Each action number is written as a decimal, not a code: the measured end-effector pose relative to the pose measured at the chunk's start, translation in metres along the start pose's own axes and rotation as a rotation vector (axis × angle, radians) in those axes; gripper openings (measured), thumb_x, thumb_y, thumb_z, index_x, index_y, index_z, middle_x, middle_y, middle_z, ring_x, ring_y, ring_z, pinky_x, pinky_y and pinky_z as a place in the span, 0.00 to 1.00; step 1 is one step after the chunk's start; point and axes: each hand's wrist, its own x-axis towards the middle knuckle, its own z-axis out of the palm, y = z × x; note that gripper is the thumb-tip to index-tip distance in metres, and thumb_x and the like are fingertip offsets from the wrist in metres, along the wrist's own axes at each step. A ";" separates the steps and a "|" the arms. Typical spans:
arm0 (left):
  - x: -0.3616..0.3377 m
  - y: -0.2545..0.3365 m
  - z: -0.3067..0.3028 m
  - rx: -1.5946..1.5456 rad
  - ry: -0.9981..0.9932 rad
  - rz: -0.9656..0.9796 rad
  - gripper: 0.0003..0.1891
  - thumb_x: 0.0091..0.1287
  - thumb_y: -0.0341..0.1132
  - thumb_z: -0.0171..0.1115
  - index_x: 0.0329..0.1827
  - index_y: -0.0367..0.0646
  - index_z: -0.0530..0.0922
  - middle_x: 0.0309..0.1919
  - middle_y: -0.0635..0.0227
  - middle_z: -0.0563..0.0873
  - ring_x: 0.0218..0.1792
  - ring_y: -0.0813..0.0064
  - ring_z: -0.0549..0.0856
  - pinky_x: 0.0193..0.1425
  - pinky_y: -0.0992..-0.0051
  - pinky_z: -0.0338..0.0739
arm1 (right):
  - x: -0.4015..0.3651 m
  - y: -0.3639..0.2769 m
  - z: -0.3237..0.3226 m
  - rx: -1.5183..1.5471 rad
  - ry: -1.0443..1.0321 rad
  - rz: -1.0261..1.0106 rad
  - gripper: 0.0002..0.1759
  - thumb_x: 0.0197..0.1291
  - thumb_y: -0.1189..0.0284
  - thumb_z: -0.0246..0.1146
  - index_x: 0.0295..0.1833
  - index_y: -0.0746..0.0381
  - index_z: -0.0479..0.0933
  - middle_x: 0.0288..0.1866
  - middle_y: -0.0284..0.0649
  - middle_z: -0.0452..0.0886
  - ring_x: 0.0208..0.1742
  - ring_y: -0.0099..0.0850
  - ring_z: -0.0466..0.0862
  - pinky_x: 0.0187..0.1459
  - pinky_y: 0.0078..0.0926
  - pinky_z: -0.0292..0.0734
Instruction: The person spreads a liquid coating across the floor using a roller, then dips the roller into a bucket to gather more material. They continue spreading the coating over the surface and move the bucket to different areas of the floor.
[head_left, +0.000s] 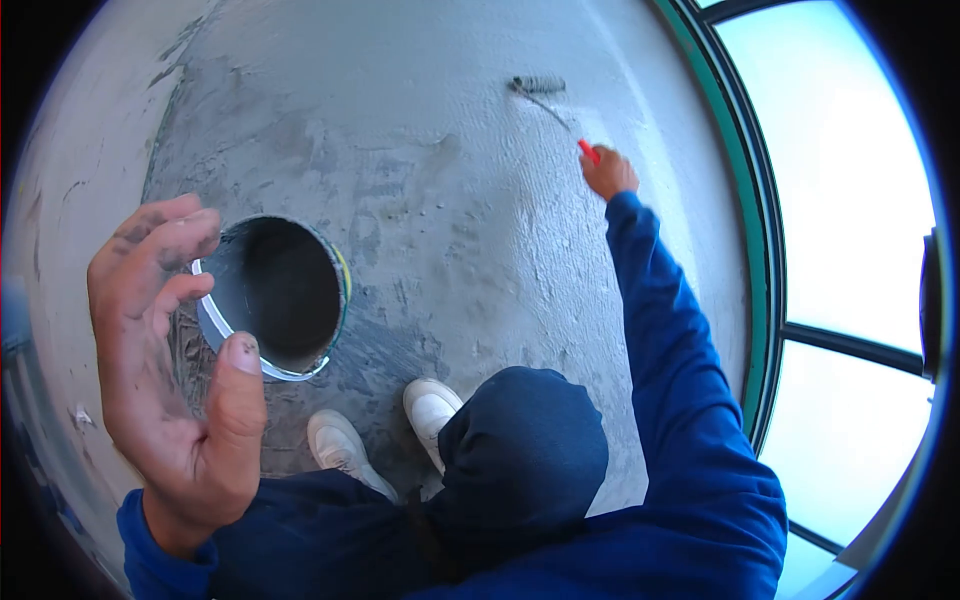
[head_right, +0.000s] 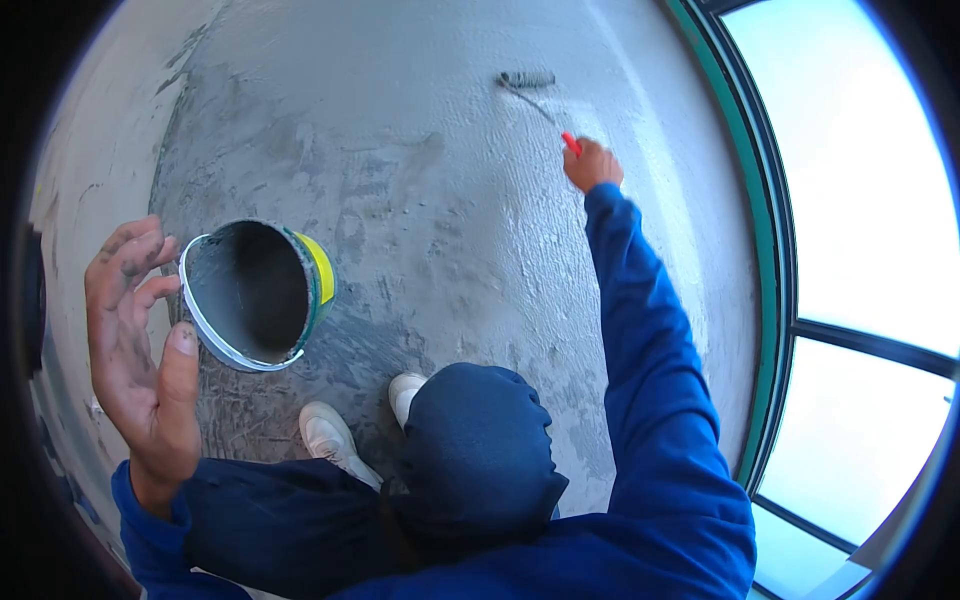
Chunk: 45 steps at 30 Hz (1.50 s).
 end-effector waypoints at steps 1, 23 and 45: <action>-0.001 -0.004 -0.001 0.005 0.009 -0.010 0.27 0.62 0.29 0.52 0.67 0.35 0.66 0.66 0.48 0.67 0.63 0.57 0.73 0.61 0.61 0.70 | 0.025 -0.013 -0.009 -0.028 -0.009 -0.010 0.16 0.57 0.54 0.59 0.42 0.51 0.83 0.39 0.49 0.85 0.44 0.51 0.84 0.47 0.48 0.78; -0.013 0.013 -0.001 -0.039 0.075 0.048 0.29 0.61 0.32 0.51 0.69 0.37 0.65 0.67 0.51 0.69 0.66 0.56 0.72 0.65 0.57 0.66 | -0.199 0.066 -0.016 0.039 -0.151 0.153 0.15 0.59 0.56 0.59 0.41 0.55 0.79 0.35 0.51 0.84 0.40 0.54 0.84 0.42 0.52 0.77; -0.019 0.031 -0.003 -0.054 0.040 0.116 0.27 0.63 0.29 0.51 0.68 0.38 0.66 0.67 0.53 0.70 0.66 0.58 0.72 0.66 0.60 0.66 | -0.416 0.080 -0.028 0.136 -0.184 0.184 0.14 0.62 0.61 0.60 0.49 0.56 0.77 0.38 0.47 0.84 0.39 0.50 0.83 0.38 0.47 0.76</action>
